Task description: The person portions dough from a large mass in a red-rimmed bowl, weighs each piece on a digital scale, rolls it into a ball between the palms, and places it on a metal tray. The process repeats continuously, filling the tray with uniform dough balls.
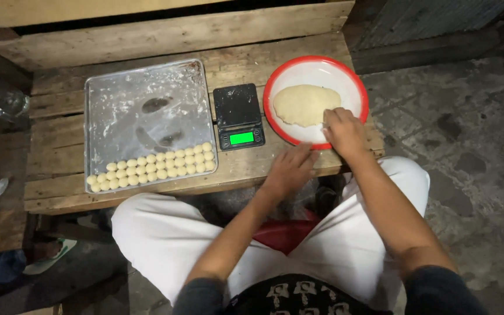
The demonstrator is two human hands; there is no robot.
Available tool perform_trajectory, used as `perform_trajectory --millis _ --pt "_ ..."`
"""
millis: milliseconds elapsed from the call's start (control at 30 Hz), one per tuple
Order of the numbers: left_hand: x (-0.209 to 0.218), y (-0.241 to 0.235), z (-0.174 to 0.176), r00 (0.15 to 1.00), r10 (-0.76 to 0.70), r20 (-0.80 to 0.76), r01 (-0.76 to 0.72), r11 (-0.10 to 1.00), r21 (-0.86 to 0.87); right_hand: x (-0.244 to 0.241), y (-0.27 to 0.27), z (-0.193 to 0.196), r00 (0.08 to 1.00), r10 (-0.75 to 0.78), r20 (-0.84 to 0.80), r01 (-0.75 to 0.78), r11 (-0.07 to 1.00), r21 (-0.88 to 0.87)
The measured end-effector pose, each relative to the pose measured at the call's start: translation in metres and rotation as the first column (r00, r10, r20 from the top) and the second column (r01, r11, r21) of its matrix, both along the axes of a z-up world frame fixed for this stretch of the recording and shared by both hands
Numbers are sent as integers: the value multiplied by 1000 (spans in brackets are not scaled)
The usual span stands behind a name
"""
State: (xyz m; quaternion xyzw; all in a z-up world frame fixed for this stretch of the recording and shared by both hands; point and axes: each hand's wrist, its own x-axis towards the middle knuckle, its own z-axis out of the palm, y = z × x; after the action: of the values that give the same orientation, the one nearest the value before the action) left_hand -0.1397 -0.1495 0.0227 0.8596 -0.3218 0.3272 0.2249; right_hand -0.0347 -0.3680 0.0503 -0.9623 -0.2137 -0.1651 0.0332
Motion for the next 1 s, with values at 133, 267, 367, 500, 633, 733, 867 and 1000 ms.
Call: perform_trajectory --millis 133,267,367,500,633,733,867,1000 --pt "39 -29 -31 989 74 127 -79 996 31 19 1 -28 983 24 184 -16 999 -45" --pt "43 -20 2 998 -10 -54 12 1000 27 31 -5 -47 953 70 294 -66 998 -24" --pt "48 -23 -8 999 -7 -45 8 1000 24 22 -5 -30 989 50 142 -69 988 135" --pt "55 -26 -27 1000 5 -23 -4 999 38 6 -8 -8 977 -53 -208 95 976 198" --pt "51 -24 -21 999 21 -34 -19 998 60 -13 -9 24 968 -75 -239 128 968 216" --pt "48 -24 -11 999 42 -21 -40 997 68 -16 4 34 993 -53 -105 70 984 166" --pt "47 -23 -7 998 45 -52 -42 998 54 11 -3 -18 983 -7 183 8 1000 -5" --pt "50 -21 -10 998 24 -65 -21 999 40 10 -6 -26 972 25 235 -25 1000 -3"
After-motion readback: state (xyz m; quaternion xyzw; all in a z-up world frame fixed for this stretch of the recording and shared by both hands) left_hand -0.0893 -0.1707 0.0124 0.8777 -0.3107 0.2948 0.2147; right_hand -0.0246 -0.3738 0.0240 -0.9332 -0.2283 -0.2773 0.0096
